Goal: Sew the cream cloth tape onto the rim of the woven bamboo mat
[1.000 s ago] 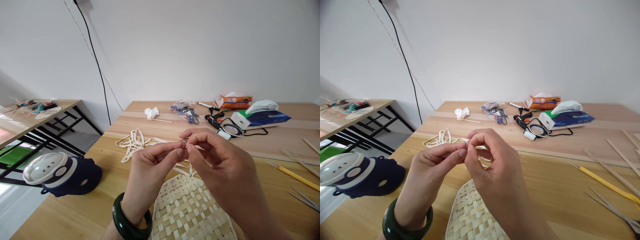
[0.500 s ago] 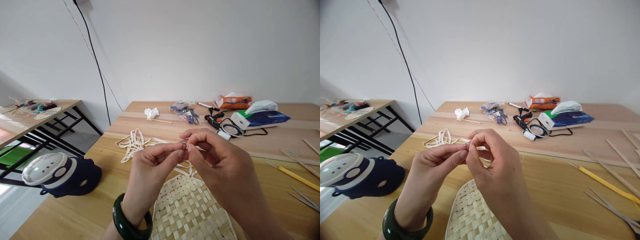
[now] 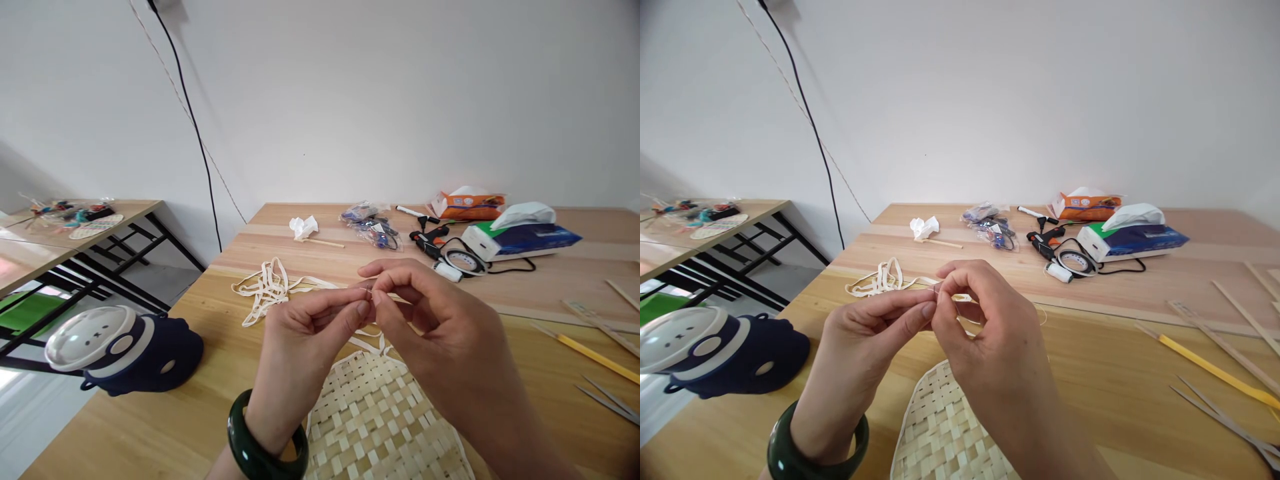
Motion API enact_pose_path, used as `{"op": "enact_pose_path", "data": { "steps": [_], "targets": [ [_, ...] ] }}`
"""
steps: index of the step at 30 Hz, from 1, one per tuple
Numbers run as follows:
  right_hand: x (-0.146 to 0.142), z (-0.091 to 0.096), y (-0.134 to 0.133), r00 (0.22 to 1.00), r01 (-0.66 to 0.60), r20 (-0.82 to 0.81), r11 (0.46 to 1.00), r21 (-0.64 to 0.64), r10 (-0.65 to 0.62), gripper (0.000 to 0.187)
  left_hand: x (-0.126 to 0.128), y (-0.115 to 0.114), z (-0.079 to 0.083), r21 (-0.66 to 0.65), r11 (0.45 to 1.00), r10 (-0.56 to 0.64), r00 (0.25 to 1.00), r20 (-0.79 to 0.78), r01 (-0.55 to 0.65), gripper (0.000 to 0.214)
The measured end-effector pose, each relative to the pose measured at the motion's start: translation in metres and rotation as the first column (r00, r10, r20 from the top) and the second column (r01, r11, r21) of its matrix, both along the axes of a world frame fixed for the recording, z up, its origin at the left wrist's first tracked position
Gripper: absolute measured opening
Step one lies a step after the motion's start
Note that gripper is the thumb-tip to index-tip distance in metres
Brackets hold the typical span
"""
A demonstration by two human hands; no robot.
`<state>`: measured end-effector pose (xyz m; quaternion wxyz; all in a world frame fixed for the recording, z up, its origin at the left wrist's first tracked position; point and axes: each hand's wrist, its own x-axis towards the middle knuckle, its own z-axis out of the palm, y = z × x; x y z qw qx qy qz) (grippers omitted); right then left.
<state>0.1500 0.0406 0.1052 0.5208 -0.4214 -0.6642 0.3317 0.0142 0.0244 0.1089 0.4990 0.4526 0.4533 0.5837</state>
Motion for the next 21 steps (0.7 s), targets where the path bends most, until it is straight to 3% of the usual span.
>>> {"op": "enact_pose_path", "data": {
  "steps": [21],
  "targets": [
    [-0.0009, -0.0013, -0.0039, 0.996, 0.053, -0.079, 0.998, 0.031, -0.050, 0.009, 0.0005, -0.0015, 0.0024, -0.057, 0.998, -0.012, 0.996, 0.091, 0.017, 0.010]
  ]
}}
